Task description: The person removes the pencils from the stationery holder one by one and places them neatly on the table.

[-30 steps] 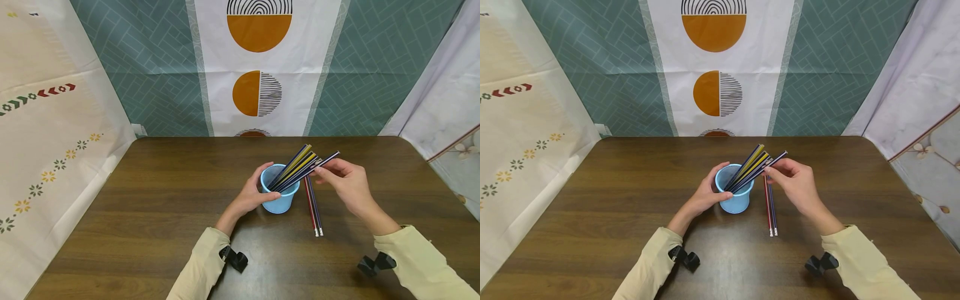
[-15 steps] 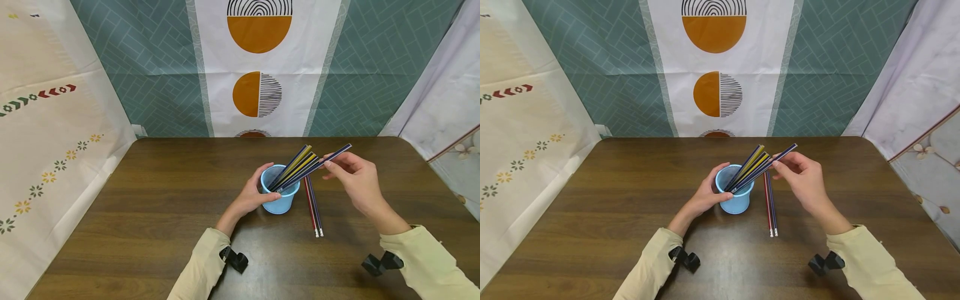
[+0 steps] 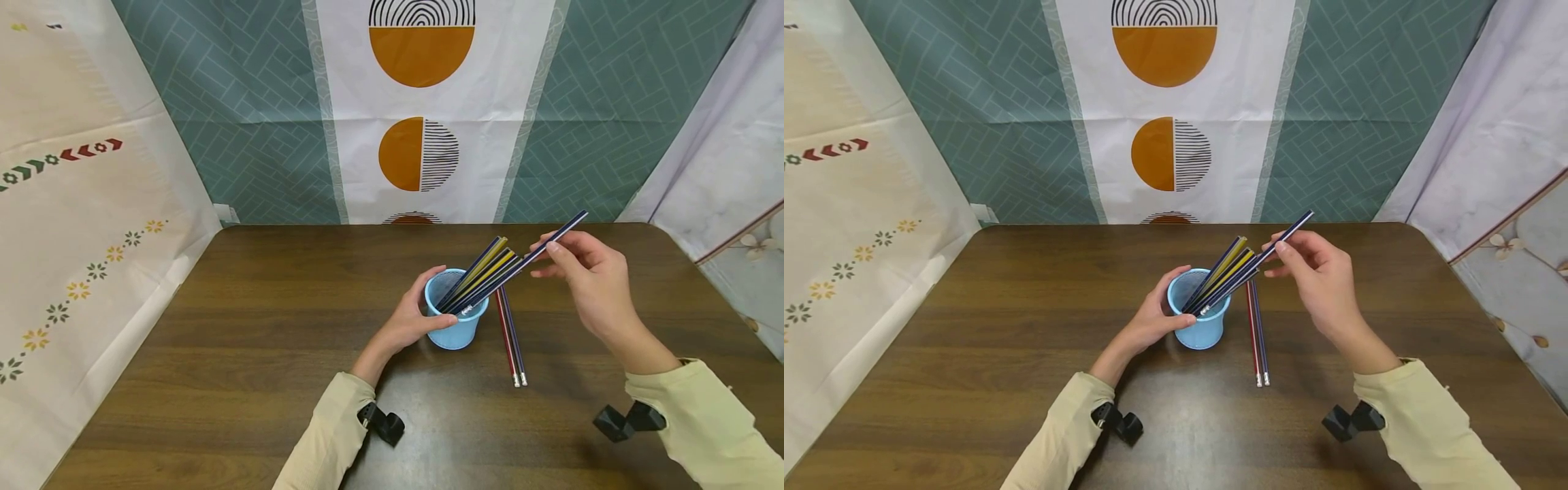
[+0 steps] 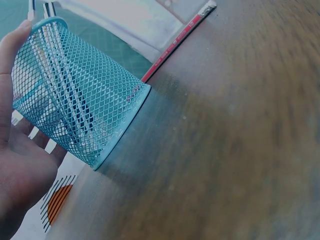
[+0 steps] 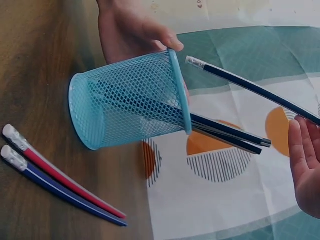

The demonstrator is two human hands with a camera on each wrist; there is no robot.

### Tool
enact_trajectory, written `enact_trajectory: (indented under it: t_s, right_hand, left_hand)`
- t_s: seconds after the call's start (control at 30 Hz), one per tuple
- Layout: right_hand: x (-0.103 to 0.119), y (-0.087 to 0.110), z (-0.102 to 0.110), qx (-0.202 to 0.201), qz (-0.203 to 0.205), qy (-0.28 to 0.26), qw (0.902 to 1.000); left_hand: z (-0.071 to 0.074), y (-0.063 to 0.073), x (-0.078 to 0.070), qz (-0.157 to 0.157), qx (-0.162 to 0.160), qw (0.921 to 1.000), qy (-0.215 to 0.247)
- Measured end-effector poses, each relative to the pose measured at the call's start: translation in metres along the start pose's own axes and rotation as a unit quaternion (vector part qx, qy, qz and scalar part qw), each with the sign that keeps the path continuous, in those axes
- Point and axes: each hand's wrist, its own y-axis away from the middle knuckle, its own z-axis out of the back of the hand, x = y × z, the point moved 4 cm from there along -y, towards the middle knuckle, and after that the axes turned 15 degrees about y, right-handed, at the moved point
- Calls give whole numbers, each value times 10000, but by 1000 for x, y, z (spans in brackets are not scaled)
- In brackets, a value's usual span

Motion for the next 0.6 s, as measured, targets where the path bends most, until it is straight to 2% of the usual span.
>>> enact_trajectory:
  t_s: [0.17, 0.23, 0.43, 0.6]
  right_hand:
    - [2, -2, 1, 44, 81, -98, 9999]
    - [2, -2, 1, 106, 74, -146, 9998]
    - [0, -1, 3, 298, -5, -528, 9982]
    - [-3, -2, 4, 376, -46, -582, 9976]
  left_hand:
    - [0, 0, 0, -33, 29, 10000, 25]
    - [3, -2, 8, -115, 26, 9999, 11]
    - [3, -2, 9, -61, 20, 10000, 22]
    - [4, -3, 10, -41, -12, 10000, -34]
